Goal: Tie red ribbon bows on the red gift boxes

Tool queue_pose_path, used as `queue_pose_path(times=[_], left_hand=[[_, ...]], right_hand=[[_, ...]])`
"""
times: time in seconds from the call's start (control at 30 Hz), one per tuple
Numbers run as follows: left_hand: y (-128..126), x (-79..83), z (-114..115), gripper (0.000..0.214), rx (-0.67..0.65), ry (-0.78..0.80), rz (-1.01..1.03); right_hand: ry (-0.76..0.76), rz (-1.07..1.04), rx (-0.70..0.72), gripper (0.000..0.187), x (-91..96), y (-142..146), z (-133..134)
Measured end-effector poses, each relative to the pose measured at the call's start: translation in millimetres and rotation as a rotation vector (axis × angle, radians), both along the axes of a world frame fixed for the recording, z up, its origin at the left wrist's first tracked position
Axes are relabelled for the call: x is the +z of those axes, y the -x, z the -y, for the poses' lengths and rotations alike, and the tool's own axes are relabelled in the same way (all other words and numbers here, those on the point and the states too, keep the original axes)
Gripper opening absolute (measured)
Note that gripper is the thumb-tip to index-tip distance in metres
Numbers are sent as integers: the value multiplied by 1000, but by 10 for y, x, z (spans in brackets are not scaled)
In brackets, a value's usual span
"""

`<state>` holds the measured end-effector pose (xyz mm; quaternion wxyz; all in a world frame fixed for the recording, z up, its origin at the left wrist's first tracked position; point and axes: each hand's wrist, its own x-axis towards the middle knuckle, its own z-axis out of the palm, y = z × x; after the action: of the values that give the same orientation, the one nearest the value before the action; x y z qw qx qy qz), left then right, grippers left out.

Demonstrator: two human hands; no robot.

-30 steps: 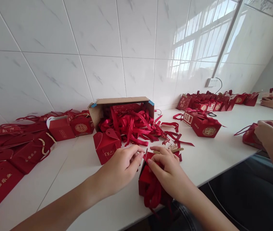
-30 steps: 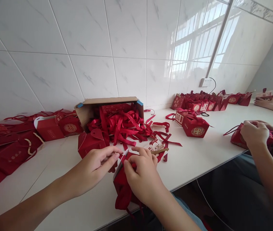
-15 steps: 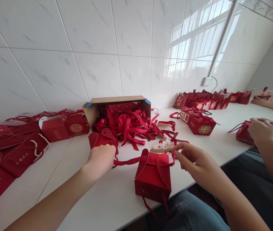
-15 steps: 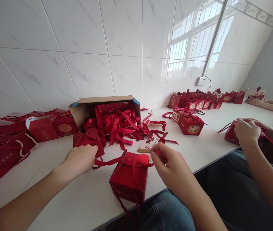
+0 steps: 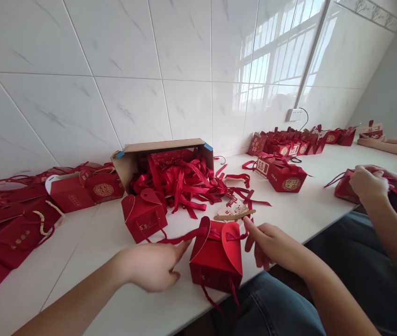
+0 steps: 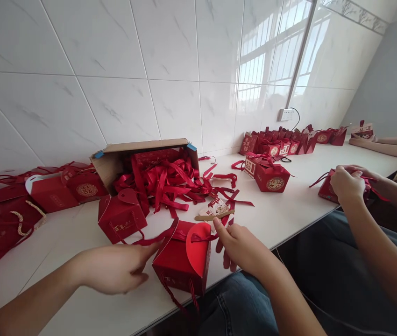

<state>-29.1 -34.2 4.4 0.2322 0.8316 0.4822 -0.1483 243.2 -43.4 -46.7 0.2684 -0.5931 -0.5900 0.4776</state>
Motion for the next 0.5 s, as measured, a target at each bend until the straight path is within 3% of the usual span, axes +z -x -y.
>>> queue_pose_path(times=[0.1, 0.2, 0.27, 0.33, 0.4, 0.5], left_hand=[[29, 9, -159, 69, 143, 99, 184], [14, 107, -243, 70, 310, 146, 595], [-25, 187, -250, 62, 382, 211, 902], [-71, 268, -236, 42, 398, 262, 1081], [-112, 360, -211, 34, 400, 234, 1104], [-160, 543, -148, 34, 374, 50, 985]], right_hand=[[-97, -45, -66, 49, -32, 61, -93], [-219, -208, -113, 37, 16, 71, -131], [-277, -387, -160, 31, 76, 68, -117], [-319, -557, -185, 28, 141, 67, -86], [-346, -664, -203, 28, 205, 69, -55], [-389, -731, -257, 30, 311, 73, -25]])
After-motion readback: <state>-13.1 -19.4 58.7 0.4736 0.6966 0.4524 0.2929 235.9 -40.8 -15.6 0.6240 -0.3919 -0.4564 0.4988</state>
